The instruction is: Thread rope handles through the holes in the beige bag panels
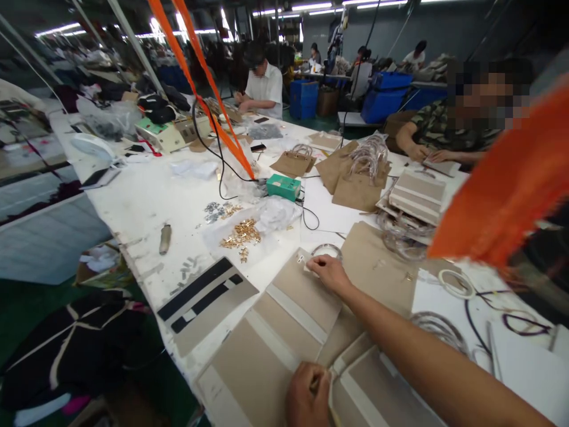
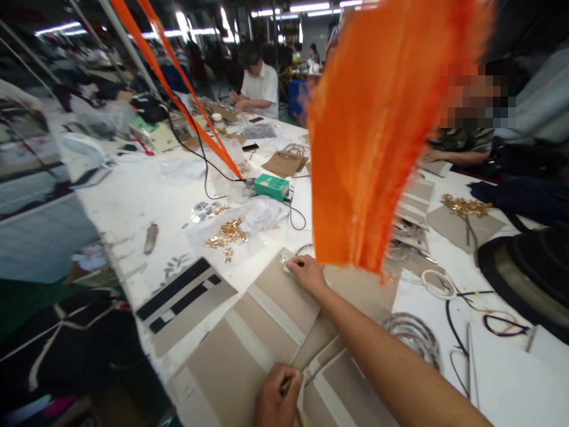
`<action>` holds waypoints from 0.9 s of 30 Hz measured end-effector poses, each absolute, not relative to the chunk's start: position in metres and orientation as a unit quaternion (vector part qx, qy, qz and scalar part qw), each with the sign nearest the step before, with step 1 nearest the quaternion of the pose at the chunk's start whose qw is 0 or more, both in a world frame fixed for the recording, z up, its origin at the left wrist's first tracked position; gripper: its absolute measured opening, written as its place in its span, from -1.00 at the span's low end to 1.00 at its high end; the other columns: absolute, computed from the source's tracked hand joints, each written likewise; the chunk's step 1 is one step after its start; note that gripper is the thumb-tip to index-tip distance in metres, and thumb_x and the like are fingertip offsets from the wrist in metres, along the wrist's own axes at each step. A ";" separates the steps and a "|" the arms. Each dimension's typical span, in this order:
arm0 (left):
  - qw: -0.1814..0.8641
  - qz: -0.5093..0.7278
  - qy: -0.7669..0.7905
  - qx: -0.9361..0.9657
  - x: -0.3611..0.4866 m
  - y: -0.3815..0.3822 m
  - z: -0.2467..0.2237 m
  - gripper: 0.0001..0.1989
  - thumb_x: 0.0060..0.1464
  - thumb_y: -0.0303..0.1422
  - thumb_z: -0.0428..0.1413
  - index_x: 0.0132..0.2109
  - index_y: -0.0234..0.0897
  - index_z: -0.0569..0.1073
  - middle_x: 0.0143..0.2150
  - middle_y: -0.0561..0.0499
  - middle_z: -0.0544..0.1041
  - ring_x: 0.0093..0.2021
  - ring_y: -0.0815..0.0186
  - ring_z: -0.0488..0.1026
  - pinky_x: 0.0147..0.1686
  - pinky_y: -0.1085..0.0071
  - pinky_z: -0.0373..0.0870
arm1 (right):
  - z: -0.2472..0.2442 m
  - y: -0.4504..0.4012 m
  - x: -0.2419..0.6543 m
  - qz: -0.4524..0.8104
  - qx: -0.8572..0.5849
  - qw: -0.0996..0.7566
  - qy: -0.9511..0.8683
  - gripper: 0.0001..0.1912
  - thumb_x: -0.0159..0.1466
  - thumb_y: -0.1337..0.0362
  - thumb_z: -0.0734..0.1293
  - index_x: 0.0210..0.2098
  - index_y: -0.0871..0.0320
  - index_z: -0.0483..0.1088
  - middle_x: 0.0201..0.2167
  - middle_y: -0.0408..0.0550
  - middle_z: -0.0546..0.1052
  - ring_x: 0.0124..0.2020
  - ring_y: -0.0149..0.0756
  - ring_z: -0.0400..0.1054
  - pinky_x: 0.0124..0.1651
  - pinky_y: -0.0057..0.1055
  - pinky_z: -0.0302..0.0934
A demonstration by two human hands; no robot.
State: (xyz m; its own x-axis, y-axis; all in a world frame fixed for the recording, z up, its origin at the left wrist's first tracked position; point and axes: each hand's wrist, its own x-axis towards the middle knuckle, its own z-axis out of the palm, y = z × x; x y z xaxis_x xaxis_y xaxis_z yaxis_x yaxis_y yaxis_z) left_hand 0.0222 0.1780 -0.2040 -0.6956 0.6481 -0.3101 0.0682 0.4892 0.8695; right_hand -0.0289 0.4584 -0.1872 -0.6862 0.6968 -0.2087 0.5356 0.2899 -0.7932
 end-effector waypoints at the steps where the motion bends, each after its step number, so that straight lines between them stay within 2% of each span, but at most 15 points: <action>1: 0.333 0.451 0.802 0.205 0.021 0.176 -0.209 -0.70 0.18 -0.15 0.14 -0.42 -0.24 0.50 -0.37 -0.07 0.51 -0.28 0.19 0.46 -0.20 0.36 0.28 | -0.195 0.462 -0.042 0.447 -0.401 0.088 -0.795 -0.68 0.33 0.12 0.27 -0.28 0.20 0.58 -0.27 -0.03 0.57 -0.22 -0.28 0.38 -0.15 -0.42 0.15; 3: 0.347 0.446 0.803 0.189 0.018 0.172 -0.215 -0.70 0.16 -0.14 0.16 -0.42 -0.25 0.51 -0.37 -0.07 0.52 -0.28 0.19 0.46 -0.20 0.36 0.28 | -0.210 0.463 -0.062 0.426 -0.430 0.082 -0.792 -0.70 0.33 0.12 0.30 -0.26 0.18 0.60 -0.25 -0.01 0.57 -0.20 -0.26 0.36 -0.11 -0.39 0.13; 6: 0.360 0.439 0.803 0.180 0.016 0.171 -0.216 -0.71 0.15 -0.16 0.16 -0.41 -0.26 0.52 -0.37 -0.06 0.52 -0.29 0.21 0.45 -0.21 0.37 0.27 | -0.226 0.460 -0.076 0.383 -0.471 0.073 -0.791 -0.75 0.29 0.12 0.36 -0.26 0.15 0.60 -0.18 0.04 0.54 -0.06 -0.15 0.32 0.04 -0.27 0.07; 9: 0.389 0.428 0.796 0.181 0.013 0.176 -0.209 -0.71 0.17 -0.16 0.15 -0.38 -0.28 0.53 -0.34 -0.07 0.53 -0.26 0.22 0.46 -0.18 0.39 0.29 | -0.231 0.464 -0.082 0.361 -0.508 0.070 -0.779 -0.70 0.27 0.10 0.40 -0.11 0.16 0.54 -0.16 0.06 0.54 -0.03 -0.09 0.32 0.11 -0.16 0.05; 12: 0.428 0.427 0.777 0.176 0.005 0.180 -0.201 -0.60 0.17 -0.02 0.14 -0.35 -0.29 0.54 -0.32 -0.08 0.55 -0.24 0.21 0.47 -0.18 0.40 0.32 | -0.214 0.473 -0.083 0.366 -0.541 0.082 -0.753 -0.69 0.35 0.15 0.31 -0.02 0.21 0.48 -0.18 0.07 0.55 -0.09 -0.13 0.36 0.09 -0.17 0.10; 14: 0.453 0.430 0.763 0.166 -0.004 0.183 -0.195 -0.50 0.12 0.11 0.13 -0.34 -0.30 0.55 -0.34 -0.08 0.55 -0.26 0.19 0.47 -0.20 0.40 0.34 | -0.189 0.470 -0.071 0.377 -0.535 0.110 -0.748 -0.70 0.40 0.20 0.24 0.01 0.21 0.46 -0.13 0.06 0.55 -0.07 -0.19 0.37 0.09 -0.24 0.14; 17: 0.467 0.417 0.760 0.175 -0.015 0.186 -0.187 -0.41 0.05 0.20 0.13 -0.31 -0.31 0.55 -0.34 -0.07 0.55 -0.23 0.15 0.48 -0.16 0.36 0.38 | -0.144 0.430 -0.010 0.404 -0.491 0.162 -0.754 -0.69 0.37 0.18 0.30 0.06 0.11 0.44 -0.12 -0.11 0.55 -0.10 -0.34 0.38 0.07 -0.43 0.18; 18: 0.460 0.413 0.762 0.192 -0.018 0.188 -0.184 -0.43 0.06 0.19 0.13 -0.31 -0.30 0.55 -0.28 -0.10 0.57 -0.17 0.12 0.50 -0.09 0.32 0.40 | -0.132 0.406 0.023 0.419 -0.479 0.180 -0.750 -0.73 0.37 0.16 0.29 0.00 0.10 0.46 -0.16 -0.12 0.55 -0.14 -0.35 0.39 0.02 -0.46 0.21; 20: 0.451 0.406 0.758 0.238 -0.019 0.194 -0.182 -0.48 0.08 0.14 0.14 -0.31 -0.28 0.56 -0.03 -0.18 0.58 0.06 0.04 0.47 0.14 0.22 0.33 | -0.119 0.348 0.101 0.488 -0.489 0.215 -0.691 -0.71 0.37 0.05 0.28 -0.14 0.12 0.48 -0.25 -0.08 0.54 -0.18 -0.28 0.39 -0.04 -0.40 0.24; 23: 0.465 0.371 0.744 0.304 -0.012 0.206 -0.182 -0.53 0.05 0.10 0.16 -0.36 -0.27 0.57 0.32 -0.23 0.39 0.33 -0.06 0.28 0.36 0.04 0.08 | -0.128 0.263 0.215 0.490 -0.672 0.169 -0.530 -0.53 0.28 -0.18 0.28 -0.32 0.13 0.42 -0.36 -0.03 0.51 -0.28 -0.19 0.38 -0.13 -0.29 0.26; 25: 0.471 0.337 0.739 0.345 -0.006 0.216 -0.180 -0.53 0.03 0.08 0.16 -0.36 -0.28 0.57 0.35 -0.28 0.35 0.38 -0.10 0.23 0.38 -0.01 0.01 | -0.147 0.226 0.261 0.502 -0.741 0.170 -0.413 -0.40 0.14 -0.28 0.35 -0.19 0.16 0.42 -0.22 0.07 0.56 -0.12 -0.06 0.43 0.01 -0.21 0.29; 27: 0.471 0.305 0.740 0.371 -0.001 0.228 -0.174 -0.54 0.01 0.07 0.14 -0.36 -0.28 0.57 0.26 -0.30 0.45 0.34 -0.12 0.27 0.35 0.00 0.07 | -0.165 0.212 0.277 0.548 -0.758 0.194 -0.296 -0.18 0.06 -0.32 0.41 0.03 0.20 0.37 -0.05 0.18 0.56 0.02 0.04 0.44 0.03 -0.17 0.32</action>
